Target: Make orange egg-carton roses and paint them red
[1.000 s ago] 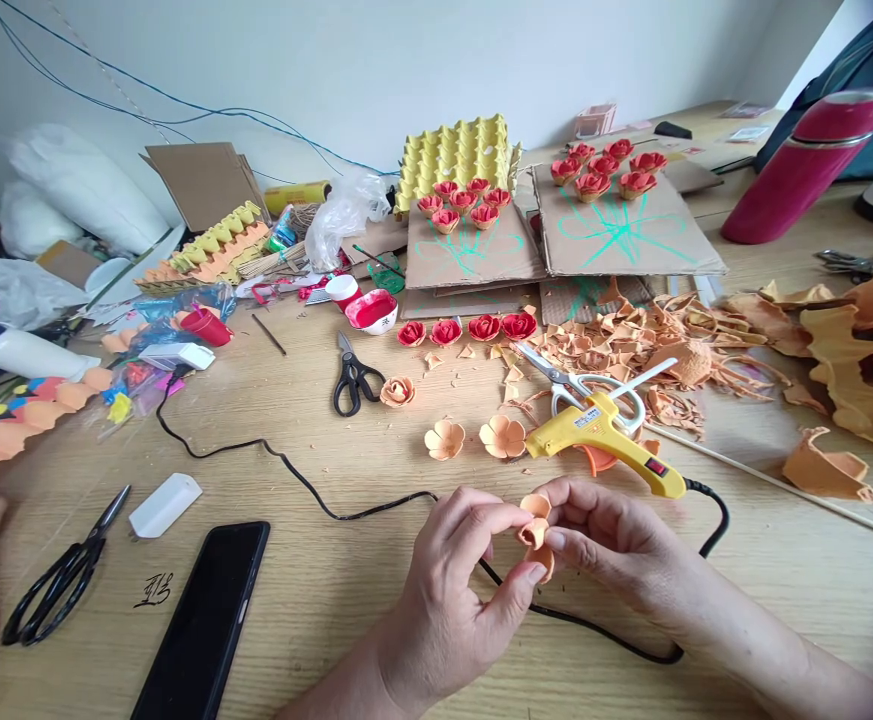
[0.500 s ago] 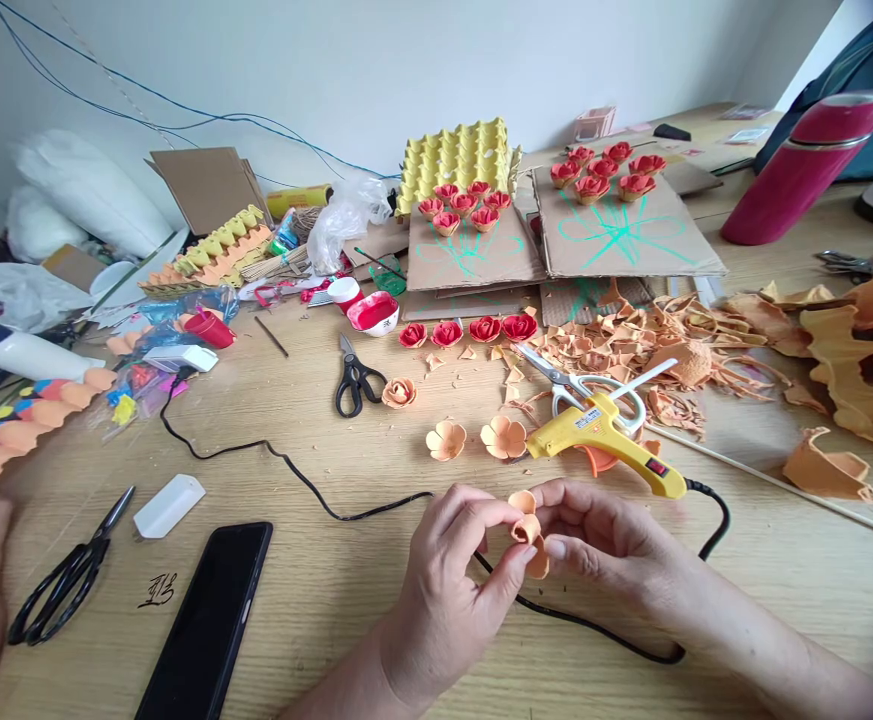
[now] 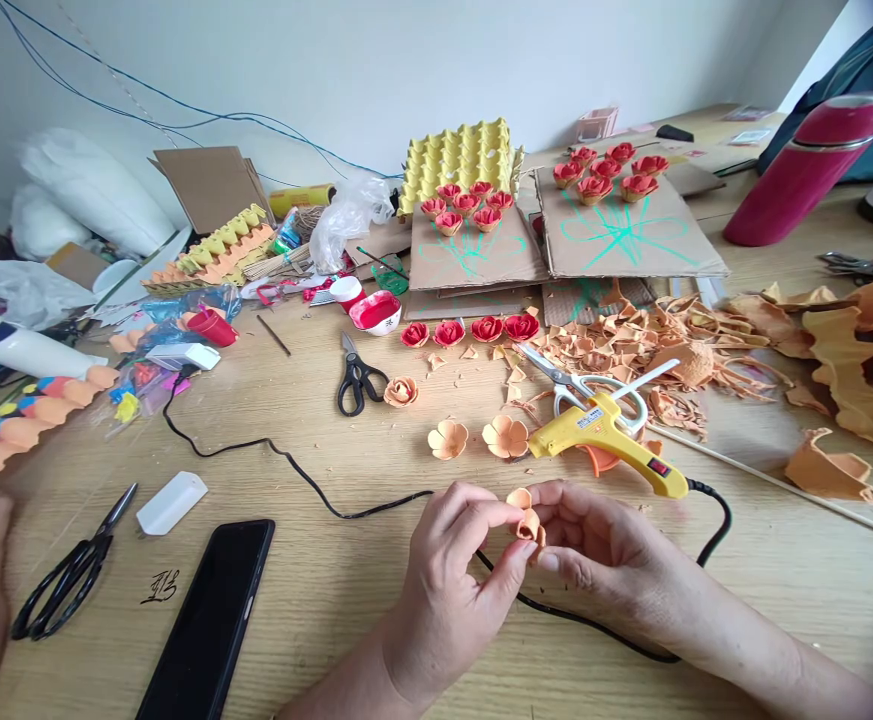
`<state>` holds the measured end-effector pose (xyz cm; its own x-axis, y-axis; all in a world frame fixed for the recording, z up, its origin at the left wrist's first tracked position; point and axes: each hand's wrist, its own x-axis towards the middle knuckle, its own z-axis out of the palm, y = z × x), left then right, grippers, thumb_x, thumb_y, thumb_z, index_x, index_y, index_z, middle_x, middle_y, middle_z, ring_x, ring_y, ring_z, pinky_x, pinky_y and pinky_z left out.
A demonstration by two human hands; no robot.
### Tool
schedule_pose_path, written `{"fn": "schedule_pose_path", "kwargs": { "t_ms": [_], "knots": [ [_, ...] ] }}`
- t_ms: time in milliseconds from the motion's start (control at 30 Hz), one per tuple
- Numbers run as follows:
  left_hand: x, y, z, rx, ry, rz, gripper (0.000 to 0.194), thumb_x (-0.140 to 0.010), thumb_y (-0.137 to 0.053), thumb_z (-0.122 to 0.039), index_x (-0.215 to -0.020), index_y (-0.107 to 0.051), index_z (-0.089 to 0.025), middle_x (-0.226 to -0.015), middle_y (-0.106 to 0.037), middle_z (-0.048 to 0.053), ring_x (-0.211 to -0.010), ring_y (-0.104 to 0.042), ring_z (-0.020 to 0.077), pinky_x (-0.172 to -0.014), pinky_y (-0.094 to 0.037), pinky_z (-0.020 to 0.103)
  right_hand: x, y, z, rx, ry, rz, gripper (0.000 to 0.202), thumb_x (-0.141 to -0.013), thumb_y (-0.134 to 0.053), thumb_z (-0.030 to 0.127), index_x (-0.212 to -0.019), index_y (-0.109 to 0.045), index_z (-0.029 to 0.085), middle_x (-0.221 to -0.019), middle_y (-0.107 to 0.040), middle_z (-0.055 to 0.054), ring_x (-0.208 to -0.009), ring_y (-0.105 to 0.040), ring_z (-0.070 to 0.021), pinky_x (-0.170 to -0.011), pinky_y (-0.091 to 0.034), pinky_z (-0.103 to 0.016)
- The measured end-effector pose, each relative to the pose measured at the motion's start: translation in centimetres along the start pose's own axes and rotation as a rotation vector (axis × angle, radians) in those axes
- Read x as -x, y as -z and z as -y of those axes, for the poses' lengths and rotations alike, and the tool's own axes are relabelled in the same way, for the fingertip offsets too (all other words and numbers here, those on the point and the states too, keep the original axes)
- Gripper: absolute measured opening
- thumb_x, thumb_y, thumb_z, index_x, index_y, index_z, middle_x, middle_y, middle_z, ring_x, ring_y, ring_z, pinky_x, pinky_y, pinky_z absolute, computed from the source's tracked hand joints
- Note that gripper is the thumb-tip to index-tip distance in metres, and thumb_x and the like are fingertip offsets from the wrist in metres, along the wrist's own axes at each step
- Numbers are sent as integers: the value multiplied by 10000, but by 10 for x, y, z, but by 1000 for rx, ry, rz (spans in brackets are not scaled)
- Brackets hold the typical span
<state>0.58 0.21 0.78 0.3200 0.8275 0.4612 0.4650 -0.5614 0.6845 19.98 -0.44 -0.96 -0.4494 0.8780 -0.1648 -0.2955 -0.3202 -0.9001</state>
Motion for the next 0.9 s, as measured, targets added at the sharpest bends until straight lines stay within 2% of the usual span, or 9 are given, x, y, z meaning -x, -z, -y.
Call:
{"fn": "schedule_pose_path", "kwargs": {
  "t_ms": [133, 267, 467, 667, 767, 900],
  "knots": [
    [-1, 3, -1, 23, -17, 64, 218, -955, -636, -92, -1127, -691, -215, -982, -712, 51, -917, -688, 201, -865, -572, 340, -1, -1, 6, 17, 6, -35, 412, -881, -823, 565, -1099, -701, 238, -1039, -712, -60, -983, -686, -196, -933, -569, -357],
    [-1, 5, -2, 20, -46, 123, 288, -936, -690, -187, -1221, -654, -210, -1050, -706, 76, -963, -688, 233, -885, -592, 374, -1, 1, 4, 42, 9, -70, 392, -887, -804, 582, -1045, -692, 241, -998, -693, -51, -936, -664, -196, -863, -566, -340],
    [2, 2, 2, -94, -101, 59, 180, -1008, -693, -231, -1188, -690, -228, -1008, -705, 68, -902, -698, 206, -822, -603, 334, -1, 2, 1, 43, 46, -26, 359, -911, -790, 559, -1025, -689, 234, -937, -691, -32, -888, -659, -177, -833, -565, -316],
    [2, 6, 4, -164, -185, 38, 256, -1045, -664, -256, -1297, -691, -223, -1028, -726, 69, -897, -708, 190, -819, -599, 327, 2, 2, 1, 147, 88, -41, 294, -974, -732, 514, -1038, -699, 230, -999, -740, -52, -932, -709, -196, -860, -584, -328],
    [1, 6, 4, -149, -194, 37, 242, -1062, -643, -289, -1291, -689, -227, -1001, -741, 57, -887, -710, 181, -816, -594, 319, 5, 3, 2, 263, 96, -51, 273, -997, -703, 500, -1076, -717, 239, -1018, -749, -53, -923, -712, -203, -850, -579, -319],
    [1, 6, 4, -107, -169, 22, 347, -1059, -640, -373, -1366, -634, -210, -998, -762, 70, -916, -719, 198, -861, -607, 340, 7, 4, 8, 413, 136, -66, 236, -978, -737, 476, -1070, -744, 258, -981, -754, -36, -895, -705, -200, -817, -560, -284]
  ]
}}
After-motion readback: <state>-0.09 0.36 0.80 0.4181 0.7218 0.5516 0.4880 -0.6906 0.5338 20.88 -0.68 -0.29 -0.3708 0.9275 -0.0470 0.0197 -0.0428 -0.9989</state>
